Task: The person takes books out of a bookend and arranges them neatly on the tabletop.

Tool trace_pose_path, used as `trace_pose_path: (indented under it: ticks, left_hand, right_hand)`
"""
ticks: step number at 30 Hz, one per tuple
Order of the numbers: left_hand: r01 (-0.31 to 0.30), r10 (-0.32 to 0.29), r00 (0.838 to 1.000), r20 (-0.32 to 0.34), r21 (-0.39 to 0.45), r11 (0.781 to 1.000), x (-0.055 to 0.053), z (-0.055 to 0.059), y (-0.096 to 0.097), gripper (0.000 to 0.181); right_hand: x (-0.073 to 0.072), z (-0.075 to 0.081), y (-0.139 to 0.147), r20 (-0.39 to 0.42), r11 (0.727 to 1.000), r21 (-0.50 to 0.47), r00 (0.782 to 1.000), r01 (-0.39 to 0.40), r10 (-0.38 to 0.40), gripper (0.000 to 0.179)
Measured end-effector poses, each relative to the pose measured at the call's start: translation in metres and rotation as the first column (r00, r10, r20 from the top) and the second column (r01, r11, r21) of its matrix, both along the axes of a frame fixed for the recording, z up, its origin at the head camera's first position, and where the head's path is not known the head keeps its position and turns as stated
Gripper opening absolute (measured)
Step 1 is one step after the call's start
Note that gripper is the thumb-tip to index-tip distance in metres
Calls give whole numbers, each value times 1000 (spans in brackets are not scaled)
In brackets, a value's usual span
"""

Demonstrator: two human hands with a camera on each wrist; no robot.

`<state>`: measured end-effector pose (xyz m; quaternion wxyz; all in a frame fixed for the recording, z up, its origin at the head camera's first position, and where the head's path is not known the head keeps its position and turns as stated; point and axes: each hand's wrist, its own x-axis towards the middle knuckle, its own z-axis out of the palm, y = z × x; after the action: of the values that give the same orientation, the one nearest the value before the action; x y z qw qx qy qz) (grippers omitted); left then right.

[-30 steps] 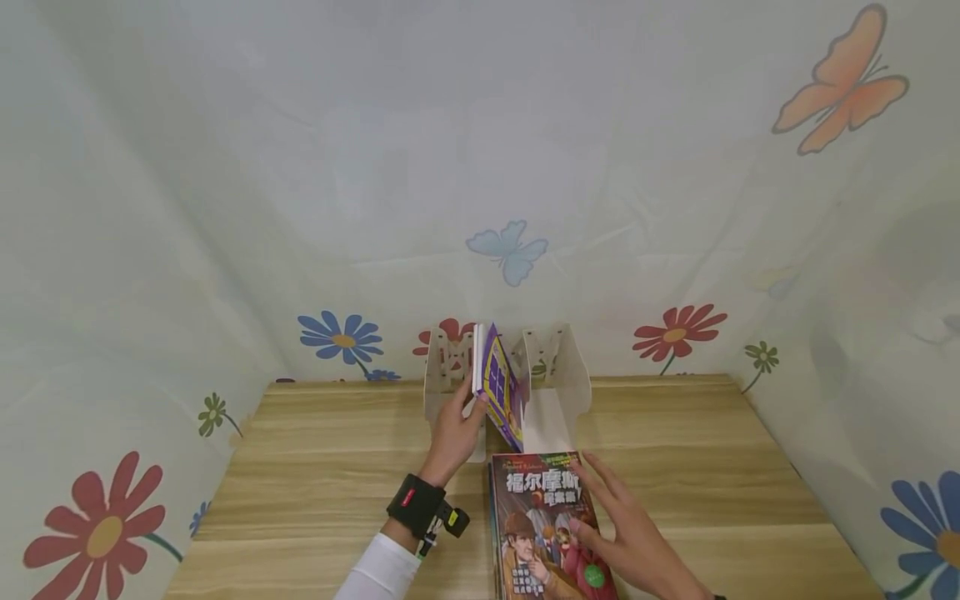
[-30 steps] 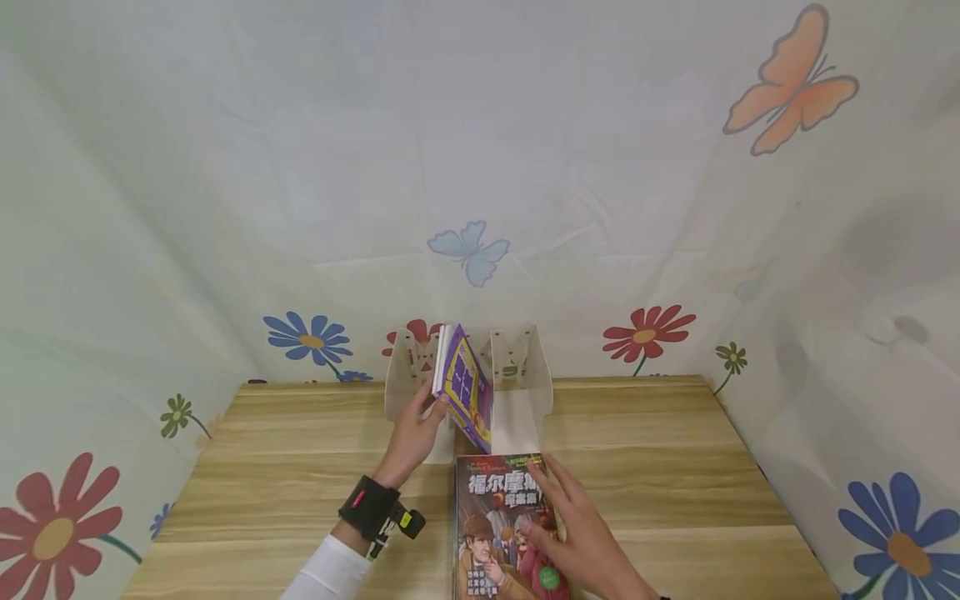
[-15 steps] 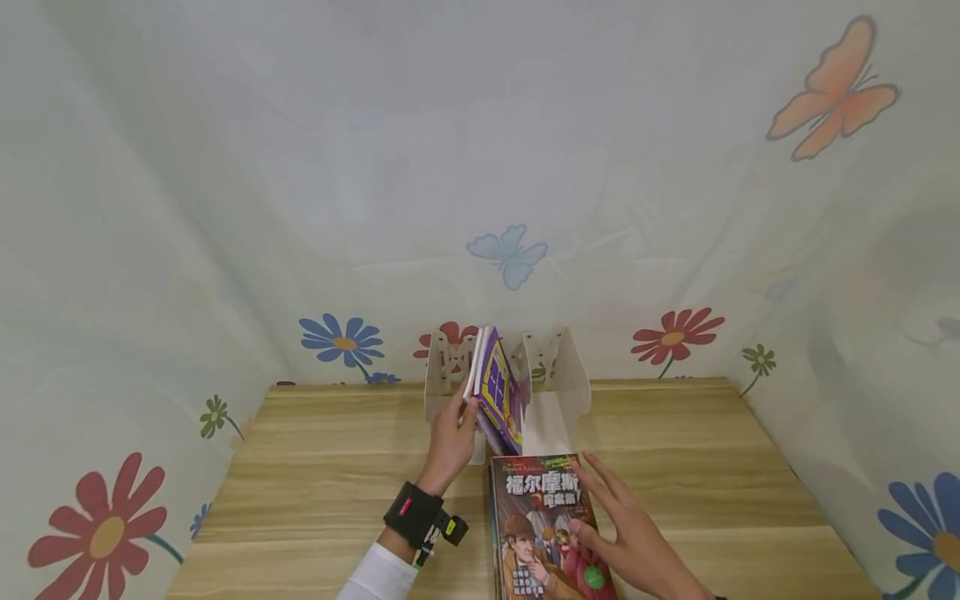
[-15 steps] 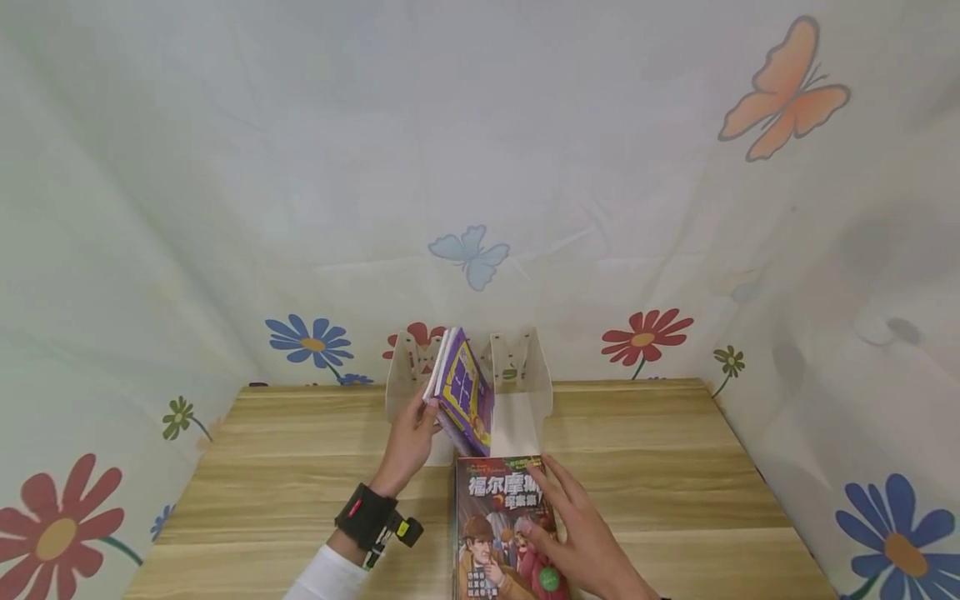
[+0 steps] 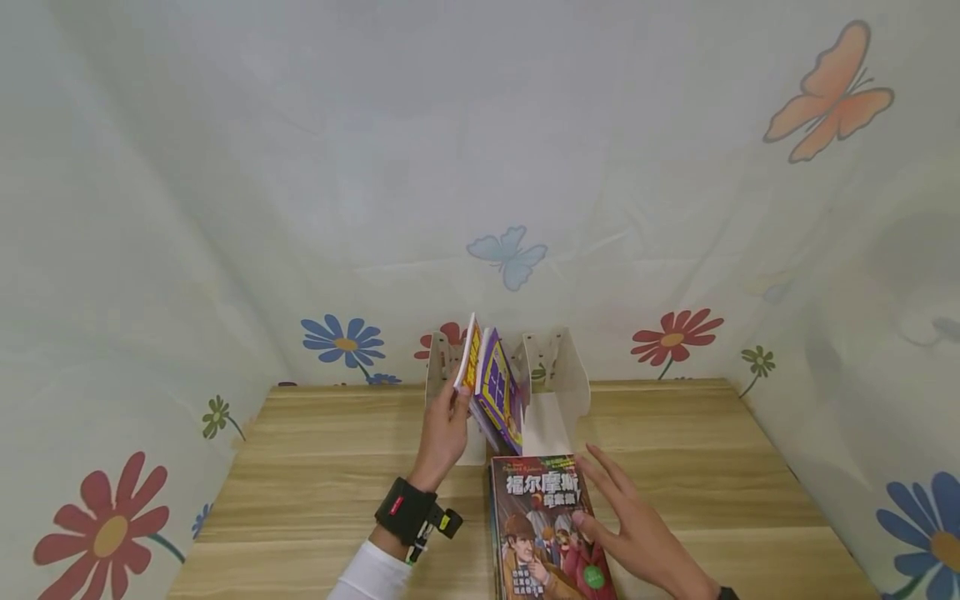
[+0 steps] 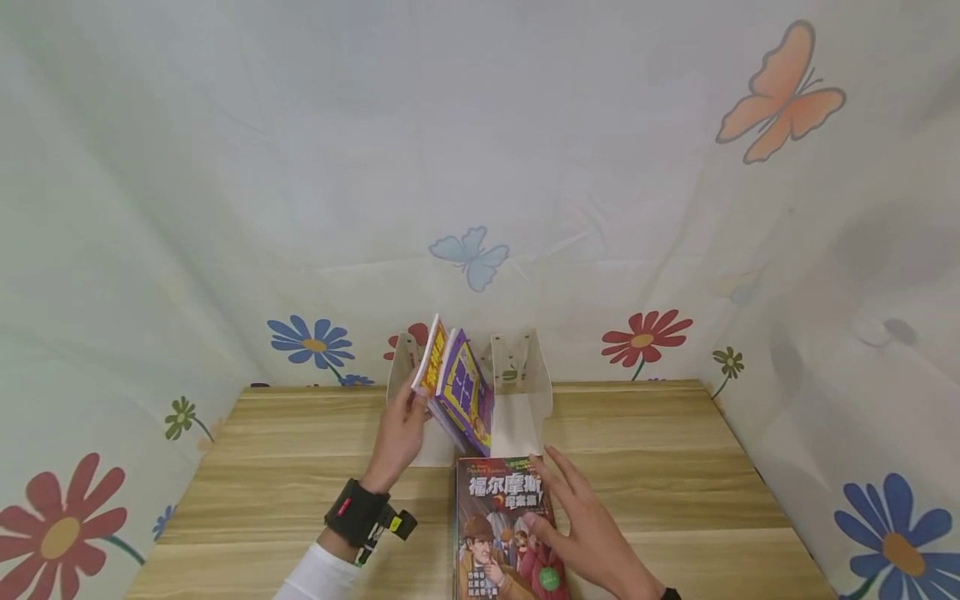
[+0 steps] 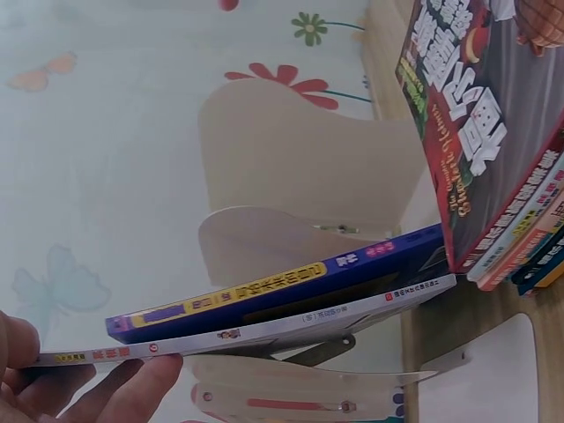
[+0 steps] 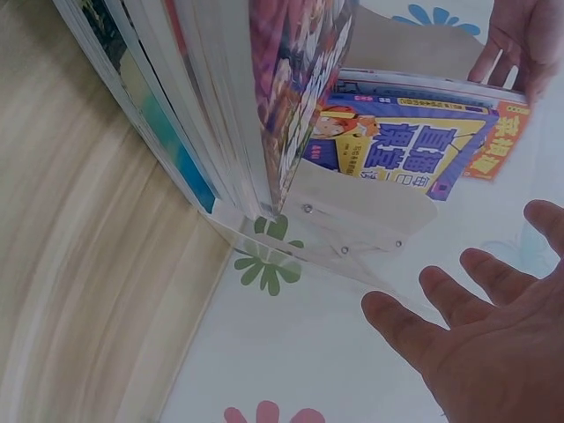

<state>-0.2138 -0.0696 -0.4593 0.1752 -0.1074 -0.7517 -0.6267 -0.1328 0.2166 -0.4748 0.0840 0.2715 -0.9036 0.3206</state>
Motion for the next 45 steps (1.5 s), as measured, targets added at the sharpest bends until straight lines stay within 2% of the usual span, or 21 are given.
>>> trace_pose_path:
  ticks: [8, 16, 19, 26, 34, 39, 45]
  left_hand:
    - [-6, 6, 1000, 0, -8, 1000, 2, 12, -3, 44]
    - [-6, 6, 999, -45, -5, 1000, 5, 25, -6, 44]
    - [-4, 4, 998, -63, -6, 1000, 6, 31, -6, 45]
    - [-55, 52, 995, -81, -36, 998, 13, 48, -11, 45]
    - [-77, 69, 987, -147, -49, 996, 17, 67, -20, 45]
    - [-85, 74, 983, -170, -58, 995, 17, 73, -22, 44]
    - [-65, 54, 982, -180, -59, 996, 17, 79, -24, 44]
  right_hand:
    - [-4, 9, -1, -42, 1000, -2, 999, -5, 5, 70]
    - [-18, 27, -3, -62, 996, 6, 994, -94, 95, 70]
    - [-21, 34, -4, -67, 995, 13, 993, -98, 99, 70]
    - [-27, 47, -6, -85, 994, 33, 991, -99, 102, 72]
    - [-33, 61, -9, -122, 992, 53, 985, -113, 119, 71]
    - [-37, 67, -9, -146, 991, 59, 981, -119, 127, 73]
    - [-40, 78, -10, -186, 987, 67, 970, -146, 156, 72]
